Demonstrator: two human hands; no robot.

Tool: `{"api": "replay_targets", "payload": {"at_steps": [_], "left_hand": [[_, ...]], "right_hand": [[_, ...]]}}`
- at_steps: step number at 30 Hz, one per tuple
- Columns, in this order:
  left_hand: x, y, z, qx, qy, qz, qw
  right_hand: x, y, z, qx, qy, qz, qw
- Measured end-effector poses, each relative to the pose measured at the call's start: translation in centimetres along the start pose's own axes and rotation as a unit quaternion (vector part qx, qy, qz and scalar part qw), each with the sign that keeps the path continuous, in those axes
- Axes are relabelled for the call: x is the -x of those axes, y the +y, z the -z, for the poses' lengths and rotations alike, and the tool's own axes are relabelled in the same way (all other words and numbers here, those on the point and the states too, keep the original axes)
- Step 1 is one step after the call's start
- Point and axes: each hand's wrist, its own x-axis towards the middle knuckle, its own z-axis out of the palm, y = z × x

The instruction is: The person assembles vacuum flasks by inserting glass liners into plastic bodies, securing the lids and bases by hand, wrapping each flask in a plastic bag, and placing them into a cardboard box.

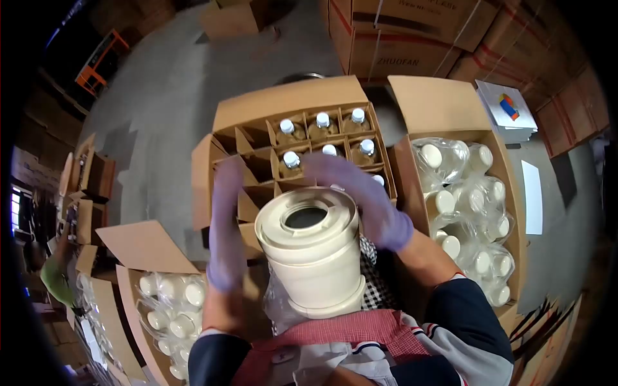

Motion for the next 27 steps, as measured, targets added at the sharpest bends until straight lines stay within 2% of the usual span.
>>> {"api": "replay_targets", "payload": {"at_steps": [1, 2, 3, 4, 6, 8, 10, 11, 13, 14, 15, 16, 17, 19, 21, 22, 23, 24, 25, 26, 27], "left_hand": [[-1.2, -0.7, -0.2, -0.03, -0.014, -0.007, 0.999], [-1.2, -0.6, -0.5, -0.077, -0.06, -0.028, 0.995], [-0.7, -0.1, -0.6, -0.135, -0.107, -0.07, 0.982], [-0.5, 0.3, -1.0, -0.18, -0.145, -0.11, 0.967], [-0.9, 0.4, -0.6, -0.214, -0.178, -0.148, 0.949], [-2.5, -0.9, 0.1, -0.16, -0.11, -0.099, 0.976], [-4.3, -1.3, -0.2, -0.087, -0.039, -0.027, 0.995], [-4.3, -1.1, -0.6, -0.11, -0.062, -0.045, 0.991], [-3.3, -0.4, -1.1, -0.188, -0.148, -0.115, 0.964], [-3.7, -0.5, -0.8, -0.204, -0.159, -0.131, 0.957], [-4.2, -1.0, -0.2, -0.196, -0.139, -0.119, 0.963], [-5.1, -1.3, 0.1, -0.19, -0.116, -0.094, 0.97], [-5.3, -0.8, -0.1, -0.199, -0.115, -0.079, 0.97], [-5.2, 0.5, -0.8, -0.265, -0.159, -0.112, 0.944], [-7.3, -1.9, 0.8, -0.261, -0.203, -0.199, 0.923], [-9.3, -4.3, 1.5, -0.243, -0.214, -0.258, 0.911], [-10.3, -5.5, 1.1, -0.168, -0.193, -0.168, 0.952], [-11.3, -6.6, 0.8, -0.073, -0.155, -0.079, 0.982], [-12.4, -7.8, 0.4, 0.024, -0.102, -0.002, 0.994], [-14.7, -10.2, -0.5, 0.138, -0.046, 0.021, 0.989], [-16.9, -15.7, 0.3, -0.022, -0.059, -0.026, 0.998]], "right_hand": [[-0.7, -1.2, 0.0, -0.031, -0.021, 0.025, 0.999], [-0.1, 0.5, -0.6, -0.035, -0.041, 0.002, 0.999], [0.7, 2.8, -0.5, -0.016, -0.057, -0.023, 0.998], [2.3, 5.9, -0.3, 0.053, -0.026, -0.037, 0.998], [2.6, 6.3, -0.4, 0.014, 0.055, -0.205, 0.977], [-0.3, 2.6, 1.0, -0.054, 0.0, -0.054, 0.997], [-0.2, 4.5, 0.4, -0.093, -0.043, -0.113, 0.988], [-0.1, 5.5, 0.0, -0.111, -0.063, -0.142, 0.982], [3.0, 10.3, -1.0, 0.011, 0.049, -0.225, 0.973], [2.6, 9.2, -0.8, 0.002, 0.073, -0.179, 0.981], [0.0, 5.8, 0.3, -0.044, 0.052, -0.172, 0.983], [-1.8, 5.3, 0.9, -0.052, -0.01, -0.068, 0.996], [-1.4, 6.6, 0.8, -0.08, -0.033, -0.098, 0.991], [-0.7, 9.2, 0.4, -0.13, -0.073, -0.162, 0.975], [0.8, 10.2, 0.0, -0.049, 0.038, -0.19, 0.98], [-0.2, 9.2, -0.1, -0.056, 0.027, -0.152, 0.986], [-1.2, 9.0, -0.4, -0.06, 0.022, -0.124, 0.99], [-1.9, 9.4, -0.5, -0.044, 0.038, -0.147, 0.987], [-2.6, 9.7, -0.6, 0.052, 0.094, -0.237, 0.966], [-2.0, 12.5, -0.5, -0.029, 0.154, -0.305, 0.94], [-0.8, 15.6, -0.7, -0.11, 0.212, -0.368, 0.899]]}}
